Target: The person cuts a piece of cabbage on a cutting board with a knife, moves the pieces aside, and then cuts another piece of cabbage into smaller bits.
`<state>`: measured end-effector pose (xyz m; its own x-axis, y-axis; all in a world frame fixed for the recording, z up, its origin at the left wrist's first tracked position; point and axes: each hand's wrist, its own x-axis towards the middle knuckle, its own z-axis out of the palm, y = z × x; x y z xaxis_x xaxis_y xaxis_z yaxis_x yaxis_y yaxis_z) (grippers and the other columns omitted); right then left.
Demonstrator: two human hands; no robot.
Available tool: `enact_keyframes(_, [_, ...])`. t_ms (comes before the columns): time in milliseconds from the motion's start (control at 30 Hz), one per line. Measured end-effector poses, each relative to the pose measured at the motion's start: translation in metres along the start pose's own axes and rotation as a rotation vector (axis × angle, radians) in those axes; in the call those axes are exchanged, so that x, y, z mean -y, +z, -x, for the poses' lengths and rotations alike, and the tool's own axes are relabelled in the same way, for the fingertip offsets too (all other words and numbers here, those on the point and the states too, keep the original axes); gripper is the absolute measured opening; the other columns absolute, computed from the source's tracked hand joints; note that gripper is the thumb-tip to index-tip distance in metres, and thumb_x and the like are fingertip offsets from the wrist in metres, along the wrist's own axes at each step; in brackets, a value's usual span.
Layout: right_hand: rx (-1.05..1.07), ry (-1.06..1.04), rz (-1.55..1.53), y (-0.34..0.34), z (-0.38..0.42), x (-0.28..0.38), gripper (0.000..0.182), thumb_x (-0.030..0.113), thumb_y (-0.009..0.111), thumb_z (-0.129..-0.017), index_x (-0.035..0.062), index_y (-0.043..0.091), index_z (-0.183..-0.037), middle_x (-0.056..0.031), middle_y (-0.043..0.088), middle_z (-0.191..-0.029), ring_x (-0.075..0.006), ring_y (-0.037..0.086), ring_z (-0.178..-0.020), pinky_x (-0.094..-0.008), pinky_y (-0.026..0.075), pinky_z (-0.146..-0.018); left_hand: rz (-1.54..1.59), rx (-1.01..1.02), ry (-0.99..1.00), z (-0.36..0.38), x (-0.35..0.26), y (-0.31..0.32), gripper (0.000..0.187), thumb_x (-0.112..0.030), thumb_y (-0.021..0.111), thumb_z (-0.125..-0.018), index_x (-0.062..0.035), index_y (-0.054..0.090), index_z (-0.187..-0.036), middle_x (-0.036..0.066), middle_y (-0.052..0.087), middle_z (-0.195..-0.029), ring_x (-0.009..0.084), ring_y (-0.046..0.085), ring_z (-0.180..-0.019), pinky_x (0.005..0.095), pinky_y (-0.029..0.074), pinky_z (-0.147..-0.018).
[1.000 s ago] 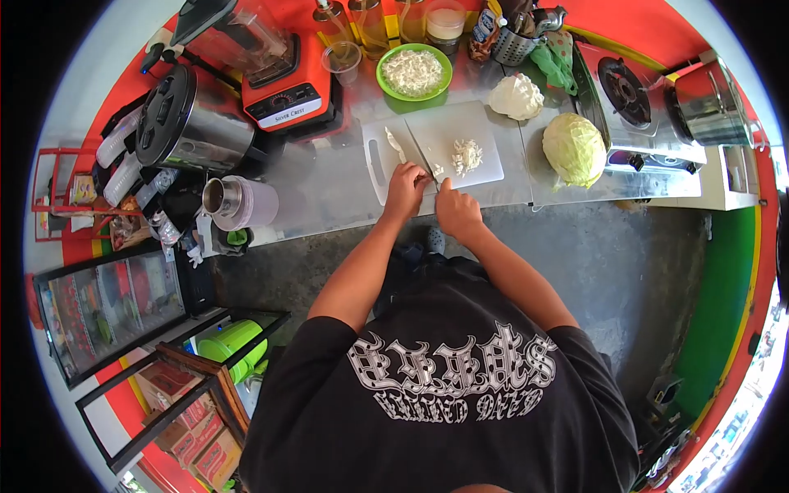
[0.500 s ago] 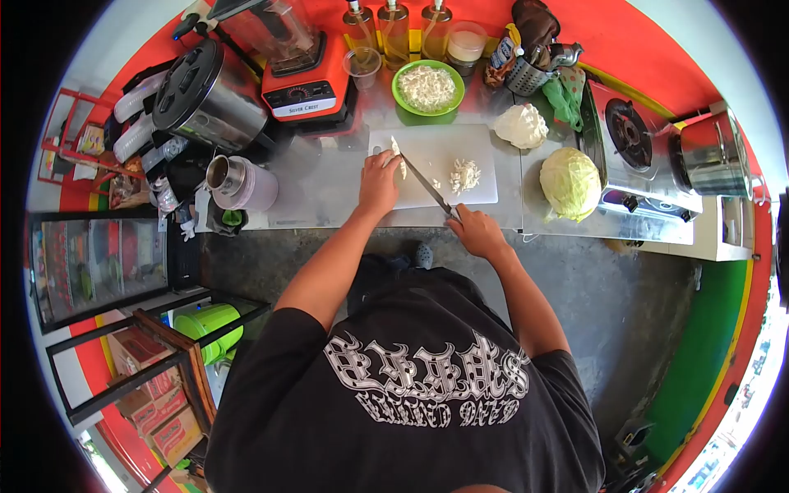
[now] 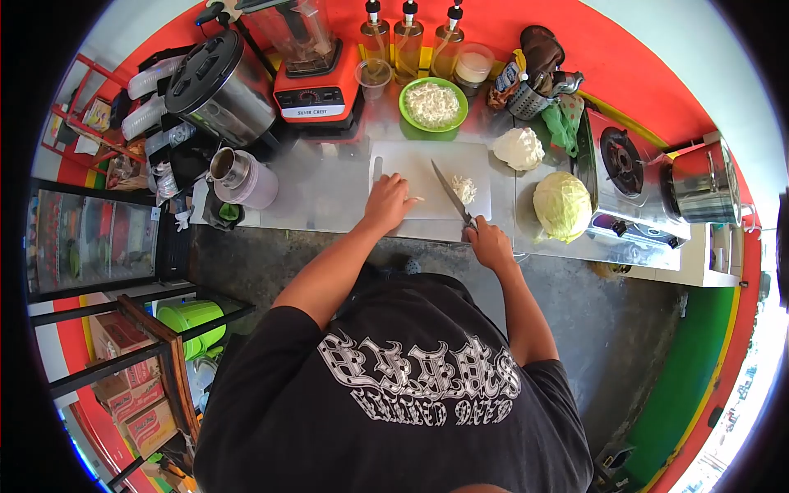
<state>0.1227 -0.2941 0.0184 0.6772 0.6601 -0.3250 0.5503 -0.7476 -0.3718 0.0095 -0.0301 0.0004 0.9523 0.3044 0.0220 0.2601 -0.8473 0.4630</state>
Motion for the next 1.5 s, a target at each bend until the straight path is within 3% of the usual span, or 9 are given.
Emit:
enact_keyframes(233, [-0.052,-0.083,-0.084,-0.001,0.008,-0.002,0.033,0.036,0.056,-0.101,0.0036,0.055,-0.107,-0.0263,0.07,-0.088,-0.0497,0.066,-0.086,-0.0595,0.05,-0.075,0.225,-0.118,0.105,0.001,-0.004,0.008,0.019,-0.017,0.073,-0.086,-0.0035,0.07,-0.098,0.011,0.064,-0.107,0.0324,0.058,-0.102,0.0453,0.048,-0.095])
enact_keyframes(300, [-0.06,-0.087,-0.094,0.0,0.008,-0.006,0.033,0.035,0.057,-0.101,0.0033,0.055,-0.107,-0.0264,0.07,-0.088,-0.0499,0.065,-0.086,-0.0596,0.049,-0.075,0.142,-0.288,0.231,0.002,0.006,0.01,0.019,-0.012,0.071,-0.086,-0.0038,0.069,-0.104,0.01,0.064,-0.104,0.0324,0.057,-0.104,0.045,0.046,-0.095])
enact_keyframes(433, [-0.073,-0.061,-0.102,0.001,0.002,-0.011,0.037,0.038,0.059,-0.099,0.0037,0.056,-0.113,-0.0268,0.071,-0.091,-0.0495,0.066,-0.088,-0.0595,0.051,-0.077,0.131,-0.219,0.217,0.007,0.017,0.01,0.02,-0.009,0.069,-0.085,-0.0064,0.07,-0.105,0.008,0.065,-0.108,0.0332,0.058,-0.104,0.0443,0.047,-0.095])
enact_keyframes(600, [-0.096,-0.075,-0.097,-0.006,0.002,0.0,0.034,0.035,0.059,-0.099,0.0033,0.056,-0.113,-0.0276,0.07,-0.09,-0.0498,0.066,-0.088,-0.0597,0.051,-0.077,0.053,-0.143,-0.014,0.017,0.01,0.007,0.025,-0.009,0.071,-0.083,-0.008,0.069,-0.108,0.008,0.063,-0.105,0.0334,0.057,-0.104,0.0437,0.047,-0.095])
enact_keyframes(733, [-0.08,-0.109,-0.136,-0.005,-0.005,0.016,0.035,0.034,0.058,-0.1,0.0029,0.056,-0.114,-0.028,0.07,-0.091,-0.0499,0.067,-0.088,-0.06,0.051,-0.078,0.125,-0.251,0.039,0.015,0.0,0.008,0.024,-0.007,0.071,-0.083,-0.0069,0.069,-0.107,0.011,0.063,-0.107,0.0343,0.057,-0.104,0.0448,0.046,-0.097])
enact_keyframes(1167, [-0.027,0.025,-0.052,0.01,-0.007,0.066,0.034,0.032,0.056,-0.101,0.0004,0.051,-0.111,-0.0279,0.071,-0.09,-0.0498,0.069,-0.086,-0.0599,0.053,-0.076,0.072,-0.054,0.15,-0.003,-0.018,0.011,0.022,-0.001,0.067,-0.083,-0.0043,0.07,-0.104,0.01,0.065,-0.104,0.0341,0.059,-0.1,0.0435,0.049,-0.093])
enact_keyframes(1267, [-0.033,0.036,0.026,0.009,-0.004,0.071,0.034,0.032,0.056,-0.101,0.0004,0.051,-0.11,-0.0263,0.071,-0.089,-0.0467,0.071,-0.084,-0.0582,0.055,-0.074,0.068,-0.071,0.158,-0.003,-0.024,0.01,0.022,0.001,0.065,-0.082,-0.0041,0.071,-0.103,0.01,0.066,-0.102,0.0335,0.06,-0.099,0.0428,0.049,-0.092])
enact_keyframes(1333, [-0.085,0.023,0.144,0.008,-0.003,0.073,0.031,0.031,0.058,-0.101,0.0018,0.052,-0.11,-0.0203,0.074,-0.085,-0.0395,0.074,-0.081,-0.0499,0.059,-0.069,0.065,-0.089,0.179,-0.004,-0.022,0.015,0.023,0.002,0.064,-0.082,-0.0042,0.072,-0.103,0.01,0.066,-0.101,0.0331,0.06,-0.098,0.0423,0.05,-0.092])
enact_keyframes(1500, [-0.022,0.067,0.147,0.027,-0.007,0.076,0.027,0.03,0.057,-0.102,0.0037,0.051,-0.109,-0.019,0.074,-0.086,-0.0375,0.075,-0.083,-0.0481,0.06,-0.069,0.096,-0.099,0.184,-0.003,-0.016,0.027,0.024,0.003,0.062,-0.083,-0.0041,0.073,-0.103,0.01,0.066,-0.102,0.0312,0.06,-0.099,0.0409,0.051,-0.09])
